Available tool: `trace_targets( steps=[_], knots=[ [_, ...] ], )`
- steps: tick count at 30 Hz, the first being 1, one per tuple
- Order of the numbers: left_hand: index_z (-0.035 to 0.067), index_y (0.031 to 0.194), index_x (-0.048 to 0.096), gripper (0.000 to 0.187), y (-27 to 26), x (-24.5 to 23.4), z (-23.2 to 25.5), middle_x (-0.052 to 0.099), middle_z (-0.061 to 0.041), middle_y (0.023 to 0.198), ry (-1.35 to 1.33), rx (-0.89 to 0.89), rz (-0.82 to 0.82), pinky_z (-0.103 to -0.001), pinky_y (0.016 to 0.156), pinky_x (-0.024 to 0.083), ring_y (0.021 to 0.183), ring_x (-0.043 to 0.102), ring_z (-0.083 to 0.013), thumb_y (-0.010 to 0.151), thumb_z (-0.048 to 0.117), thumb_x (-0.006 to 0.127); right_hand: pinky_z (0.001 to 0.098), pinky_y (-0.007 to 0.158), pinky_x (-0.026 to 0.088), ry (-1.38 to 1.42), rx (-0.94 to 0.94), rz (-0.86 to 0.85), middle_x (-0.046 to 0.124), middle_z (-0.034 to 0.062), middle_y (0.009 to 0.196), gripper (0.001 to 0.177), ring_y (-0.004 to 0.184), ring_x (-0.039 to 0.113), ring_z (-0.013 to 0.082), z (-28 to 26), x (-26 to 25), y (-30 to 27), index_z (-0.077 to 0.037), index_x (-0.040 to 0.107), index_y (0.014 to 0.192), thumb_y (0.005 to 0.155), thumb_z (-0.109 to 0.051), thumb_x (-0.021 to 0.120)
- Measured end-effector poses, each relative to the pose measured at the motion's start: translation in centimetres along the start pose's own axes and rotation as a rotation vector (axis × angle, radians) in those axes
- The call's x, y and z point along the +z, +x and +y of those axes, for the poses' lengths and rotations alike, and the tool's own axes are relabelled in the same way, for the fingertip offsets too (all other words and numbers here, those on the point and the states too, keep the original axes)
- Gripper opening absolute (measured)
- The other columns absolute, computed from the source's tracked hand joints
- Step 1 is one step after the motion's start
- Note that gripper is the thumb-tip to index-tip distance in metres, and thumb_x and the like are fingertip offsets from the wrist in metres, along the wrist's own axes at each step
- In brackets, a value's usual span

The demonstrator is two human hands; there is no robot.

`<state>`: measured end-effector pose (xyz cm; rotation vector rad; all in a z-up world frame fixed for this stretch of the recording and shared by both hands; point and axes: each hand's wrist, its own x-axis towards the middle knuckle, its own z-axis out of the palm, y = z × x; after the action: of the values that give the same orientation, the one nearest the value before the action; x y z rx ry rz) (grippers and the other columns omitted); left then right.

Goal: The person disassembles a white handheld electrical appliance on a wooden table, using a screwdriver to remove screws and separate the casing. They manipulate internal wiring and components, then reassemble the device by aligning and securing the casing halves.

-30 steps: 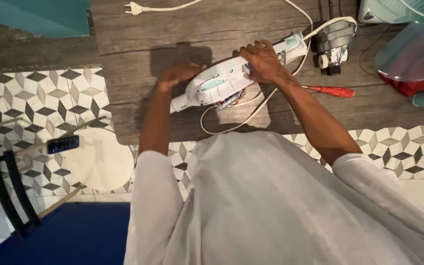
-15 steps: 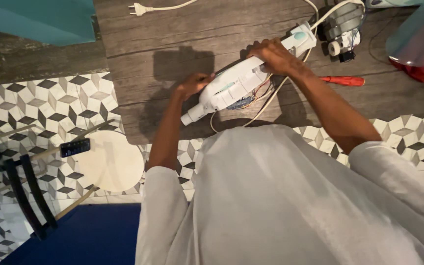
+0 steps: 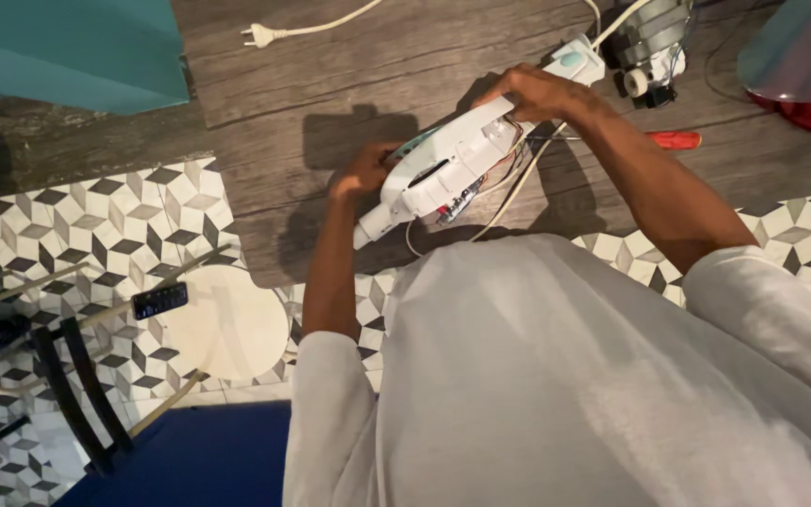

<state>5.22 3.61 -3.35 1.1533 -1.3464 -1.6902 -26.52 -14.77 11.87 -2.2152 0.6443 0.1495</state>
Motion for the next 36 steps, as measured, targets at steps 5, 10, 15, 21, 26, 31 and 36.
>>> trace_targets(
  steps=[5,10,15,21,26,31,36],
  knots=[
    [0.001,0.132,0.066,0.045,-0.2,0.1,-0.4,0.073,-0.006,0.119,0.086,0.043,0.018,-0.03,0.095,0.053,0.107,0.063,-0.0111,0.088,-0.007,0.065,0.0379,0.102,0.054,-0.018,-0.077,0.043,0.071,0.0125,0.129,0.061,0.117,0.069,0.0305,0.2,0.7,-0.1,-0.013,0.073,0.129,0.073,0.012,0.072],
    [0.002,0.13,0.07,0.036,-0.6,1.0,0.2,0.072,-0.006,0.105,0.097,0.03,0.083,-0.029,0.083,0.049,0.094,0.056,-0.0089,0.096,-0.003,0.064,0.0391,0.103,0.053,-0.054,-0.034,0.056,0.073,0.0144,0.125,0.059,0.116,0.069,0.0315,0.2,1.0,-0.3,-0.011,0.074,0.125,0.071,0.012,0.071],
    [0.006,0.127,0.071,0.033,-2.3,2.3,3.1,0.07,-0.012,0.085,0.401,-0.007,0.245,-0.034,0.069,0.049,0.073,0.055,-0.0124,0.094,0.009,0.069,0.0384,0.101,0.054,-0.034,0.001,0.036,0.073,0.0142,0.125,0.061,0.114,0.07,0.0314,0.1,1.0,-0.6,-0.012,0.074,0.126,0.07,0.012,0.071],
    [0.003,0.121,0.07,0.026,-2.4,2.0,3.2,0.076,-0.011,0.092,0.27,0.119,0.183,-0.033,0.073,0.053,0.082,0.062,-0.01,0.096,0.011,0.066,0.0396,0.101,0.054,-0.029,-0.103,0.063,0.073,0.0132,0.125,0.059,0.114,0.07,0.0314,1.0,1.6,-0.7,-0.013,0.075,0.125,0.07,0.01,0.074],
    [0.003,0.123,0.072,0.028,-2.5,2.3,3.5,0.068,-0.016,0.086,0.319,-0.042,0.211,-0.037,0.069,0.047,0.075,0.054,-0.0143,0.097,0.012,0.068,0.0405,0.098,0.056,0.001,-0.039,0.047,0.074,0.0138,0.123,0.061,0.112,0.071,0.0309,0.3,1.0,-1.1,-0.013,0.076,0.124,0.069,0.012,0.073],
    [0.0,0.122,0.069,0.027,-1.5,2.5,-0.2,0.076,-0.011,0.095,0.165,0.105,0.27,-0.031,0.076,0.052,0.085,0.063,-0.0117,0.097,0.011,0.068,0.0403,0.096,0.057,0.015,-0.085,0.072,0.074,0.0164,0.122,0.059,0.109,0.072,0.0318,1.5,2.0,-1.1,-0.011,0.076,0.124,0.07,0.013,0.069],
    [-0.001,0.126,0.067,0.035,0.3,0.9,-1.2,0.07,-0.02,0.1,0.226,0.033,0.282,-0.037,0.079,0.051,0.086,0.062,-0.0186,0.092,0.005,0.067,0.0429,0.094,0.056,0.012,-0.201,0.129,0.075,0.0189,0.115,0.056,0.105,0.071,0.0345,1.7,1.7,-1.0,-0.006,0.076,0.121,0.067,0.01,0.071]
  ],
)
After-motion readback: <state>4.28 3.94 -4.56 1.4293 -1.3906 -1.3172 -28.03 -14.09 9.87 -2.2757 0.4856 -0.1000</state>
